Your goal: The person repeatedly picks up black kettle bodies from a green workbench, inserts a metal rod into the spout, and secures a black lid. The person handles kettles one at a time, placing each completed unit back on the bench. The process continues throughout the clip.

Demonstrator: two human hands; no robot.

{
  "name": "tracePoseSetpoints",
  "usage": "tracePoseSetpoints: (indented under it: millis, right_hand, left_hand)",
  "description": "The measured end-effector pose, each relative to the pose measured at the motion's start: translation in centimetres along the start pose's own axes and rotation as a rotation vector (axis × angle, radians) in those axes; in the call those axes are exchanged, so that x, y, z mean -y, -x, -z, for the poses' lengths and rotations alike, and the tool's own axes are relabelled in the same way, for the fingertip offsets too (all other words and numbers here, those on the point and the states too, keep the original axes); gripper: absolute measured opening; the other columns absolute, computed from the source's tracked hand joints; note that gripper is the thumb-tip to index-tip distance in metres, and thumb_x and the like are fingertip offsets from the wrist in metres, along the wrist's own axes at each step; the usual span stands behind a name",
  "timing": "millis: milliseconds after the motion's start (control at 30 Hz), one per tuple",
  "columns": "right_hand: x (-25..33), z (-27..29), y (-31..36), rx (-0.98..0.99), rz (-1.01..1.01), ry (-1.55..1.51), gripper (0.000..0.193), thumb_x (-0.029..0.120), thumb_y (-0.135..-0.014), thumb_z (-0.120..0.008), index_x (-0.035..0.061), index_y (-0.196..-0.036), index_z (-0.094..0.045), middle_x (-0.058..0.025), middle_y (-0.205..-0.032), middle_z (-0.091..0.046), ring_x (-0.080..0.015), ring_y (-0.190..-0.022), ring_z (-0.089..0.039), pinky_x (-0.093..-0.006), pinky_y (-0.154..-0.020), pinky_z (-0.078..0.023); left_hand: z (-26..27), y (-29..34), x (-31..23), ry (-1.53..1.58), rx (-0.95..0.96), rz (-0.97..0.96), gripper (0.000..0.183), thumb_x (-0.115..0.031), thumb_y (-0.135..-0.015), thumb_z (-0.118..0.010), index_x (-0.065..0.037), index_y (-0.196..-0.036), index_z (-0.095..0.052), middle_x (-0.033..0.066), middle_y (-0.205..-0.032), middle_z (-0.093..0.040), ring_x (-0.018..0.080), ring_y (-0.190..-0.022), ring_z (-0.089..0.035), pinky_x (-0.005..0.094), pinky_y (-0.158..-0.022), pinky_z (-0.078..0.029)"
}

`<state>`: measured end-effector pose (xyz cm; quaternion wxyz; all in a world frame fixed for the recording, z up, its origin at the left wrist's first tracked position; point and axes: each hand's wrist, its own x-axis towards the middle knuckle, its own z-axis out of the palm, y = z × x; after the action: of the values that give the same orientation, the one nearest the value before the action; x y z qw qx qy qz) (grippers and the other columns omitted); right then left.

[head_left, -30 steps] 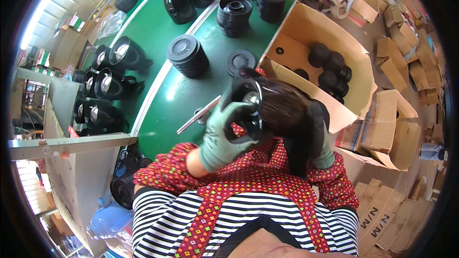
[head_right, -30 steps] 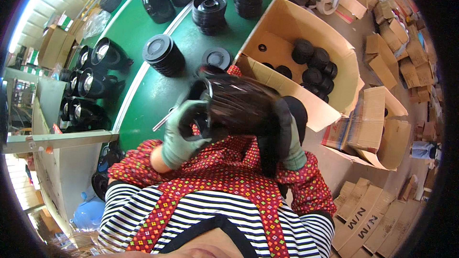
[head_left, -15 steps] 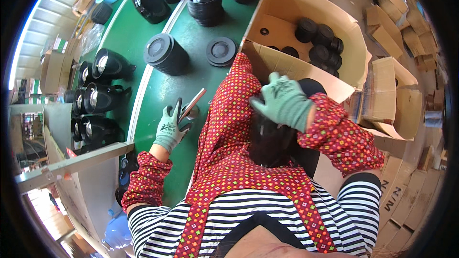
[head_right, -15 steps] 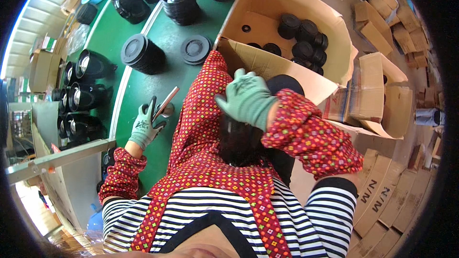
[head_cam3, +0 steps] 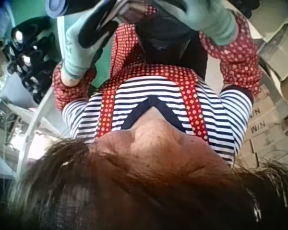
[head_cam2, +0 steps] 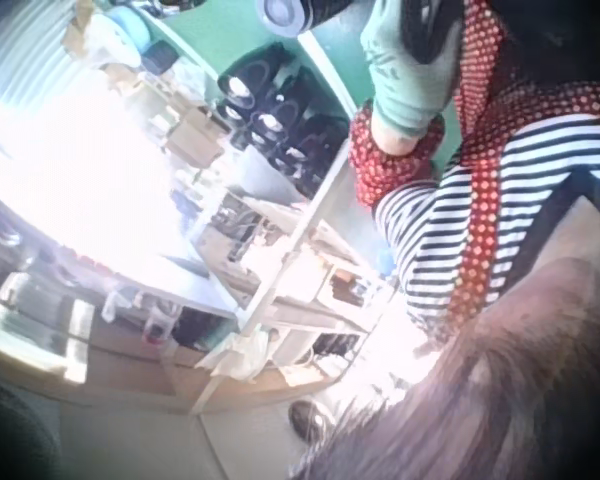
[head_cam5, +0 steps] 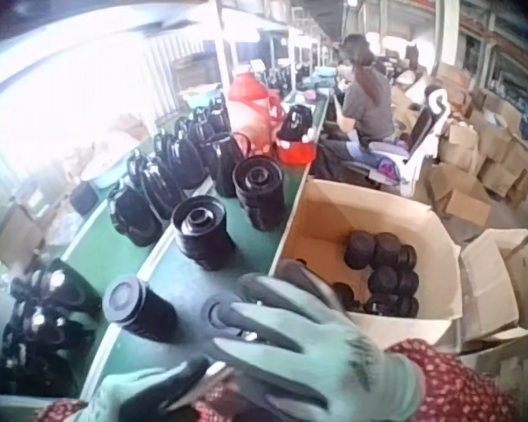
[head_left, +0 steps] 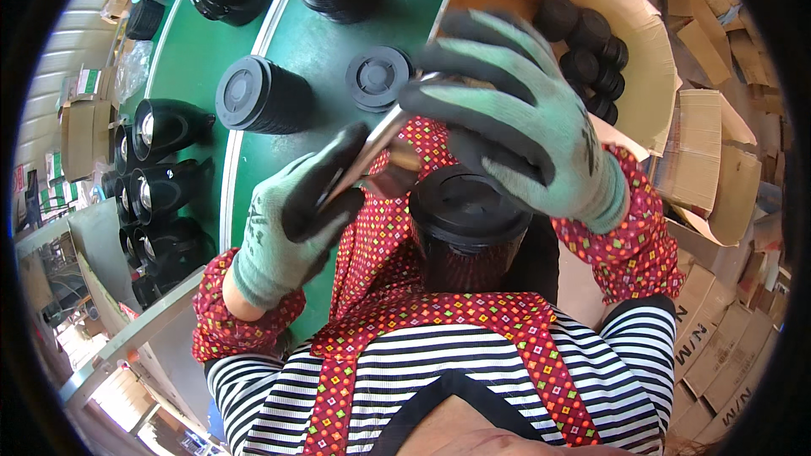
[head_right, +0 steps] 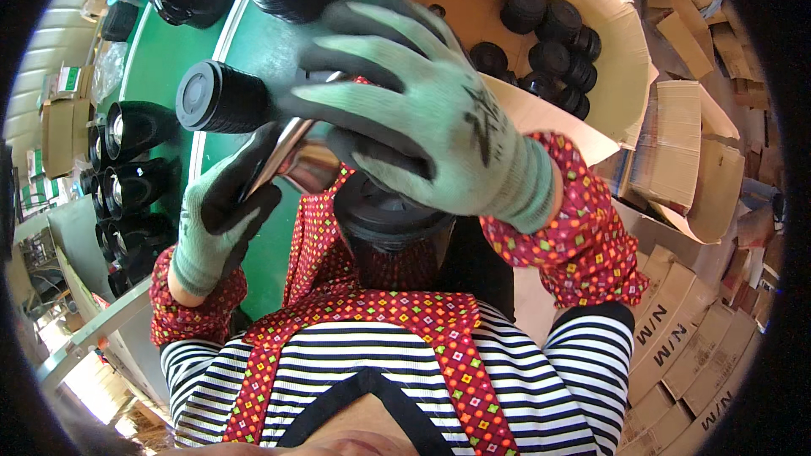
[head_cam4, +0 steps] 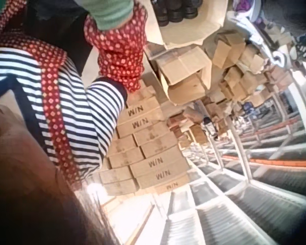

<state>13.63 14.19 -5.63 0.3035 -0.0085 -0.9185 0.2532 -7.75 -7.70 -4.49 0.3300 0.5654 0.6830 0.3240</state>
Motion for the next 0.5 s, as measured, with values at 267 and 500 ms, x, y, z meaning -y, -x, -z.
tracePoseSetpoints:
  millis: [267, 500]
  right_hand:
    - [-7.5, -7.4, 6.3, -0.103, -0.349, -0.538, 0.030, 0.026, -0.098, -0.069, 0.0016, -0.116, -0.073, -0.0162, -0.114, -0.071, -0.0314, -0.110, -0.067, -0.0411, -0.102, -0.050]
    - [-7.9, -11.1, 8.3, -0.052, -0.140, -0.993, 0.024, 0.013, -0.103, -0.064, -0.0030, -0.120, -0.061, -0.0187, -0.126, -0.061, -0.0327, -0.117, -0.062, -0.0420, -0.104, -0.050]
  left_hand:
    - [0.3, -8.3, -5.4, -0.014, 0.194, -0.289, 0.068, -0.030, -0.089, -0.070, 0.004, -0.147, -0.059, 0.0221, -0.130, -0.067, 0.0315, -0.118, -0.067, 0.0418, -0.097, -0.052]
    - [-7.9, -9.9, -5.2, 0.128, 0.358, -0.656, 0.046, -0.032, -0.086, -0.074, -0.005, -0.123, -0.069, 0.0156, -0.115, -0.064, 0.0365, -0.110, -0.062, 0.0505, -0.101, -0.047]
